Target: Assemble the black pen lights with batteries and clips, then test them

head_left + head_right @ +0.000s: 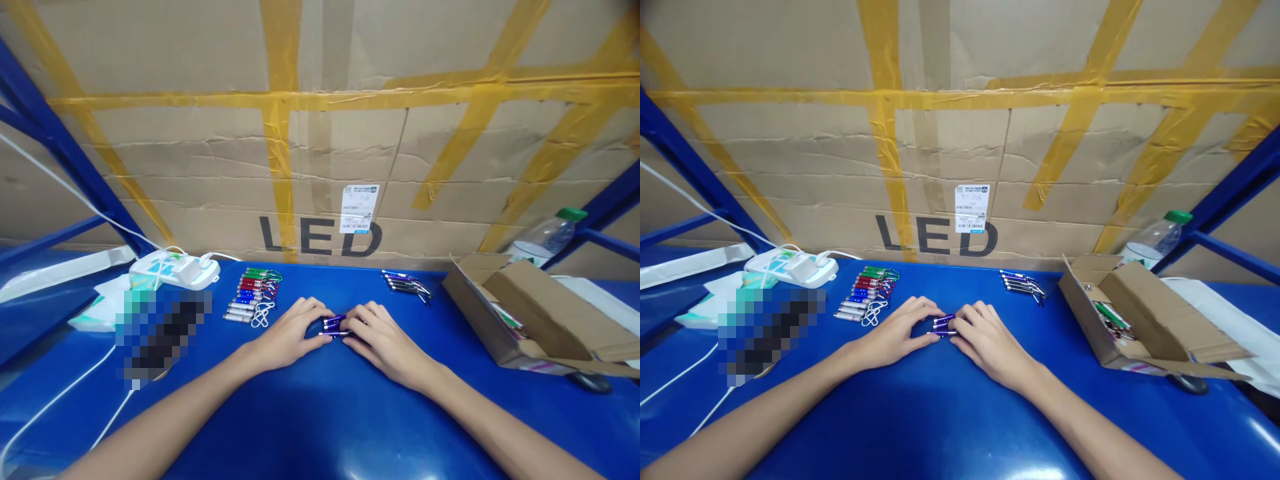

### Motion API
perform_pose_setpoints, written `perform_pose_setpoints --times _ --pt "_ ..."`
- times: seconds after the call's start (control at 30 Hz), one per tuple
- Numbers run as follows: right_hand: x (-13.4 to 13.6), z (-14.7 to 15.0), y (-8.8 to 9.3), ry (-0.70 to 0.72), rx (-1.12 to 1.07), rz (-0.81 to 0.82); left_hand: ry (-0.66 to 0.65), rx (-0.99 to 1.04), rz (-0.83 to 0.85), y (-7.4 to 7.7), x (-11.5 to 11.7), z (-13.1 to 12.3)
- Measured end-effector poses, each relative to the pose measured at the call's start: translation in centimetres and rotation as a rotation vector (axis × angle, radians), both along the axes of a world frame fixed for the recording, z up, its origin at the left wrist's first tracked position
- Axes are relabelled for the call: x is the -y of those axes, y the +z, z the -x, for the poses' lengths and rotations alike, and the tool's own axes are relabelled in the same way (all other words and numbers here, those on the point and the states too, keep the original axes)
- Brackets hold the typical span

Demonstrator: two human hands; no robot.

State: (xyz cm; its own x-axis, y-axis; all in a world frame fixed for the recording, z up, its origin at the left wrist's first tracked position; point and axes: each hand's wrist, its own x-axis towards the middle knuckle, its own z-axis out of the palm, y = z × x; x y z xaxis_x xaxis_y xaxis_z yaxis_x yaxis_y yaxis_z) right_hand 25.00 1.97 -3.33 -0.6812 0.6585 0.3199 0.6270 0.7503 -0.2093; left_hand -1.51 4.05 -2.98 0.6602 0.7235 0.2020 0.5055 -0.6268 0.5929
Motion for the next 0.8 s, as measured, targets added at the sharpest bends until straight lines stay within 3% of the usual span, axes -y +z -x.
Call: perform_pose_setpoints --times 0.3,0.53,0.8 --pt "0.73 0.50 0.42 0.012 0.011 0.030 -0.034 -0.011 -0.036 -0.05 0.00 0.12" --pt "0.68 0.30 0.69 -0.030 0.026 0.040 0.039 -0.053 -0.123 -0.31 -0.07 -0.17" --pt "0.78 0.24 0.68 -0.028 0.030 0.065 -0.001 -0.083 -0.134 0.08 0.15 -0.13"
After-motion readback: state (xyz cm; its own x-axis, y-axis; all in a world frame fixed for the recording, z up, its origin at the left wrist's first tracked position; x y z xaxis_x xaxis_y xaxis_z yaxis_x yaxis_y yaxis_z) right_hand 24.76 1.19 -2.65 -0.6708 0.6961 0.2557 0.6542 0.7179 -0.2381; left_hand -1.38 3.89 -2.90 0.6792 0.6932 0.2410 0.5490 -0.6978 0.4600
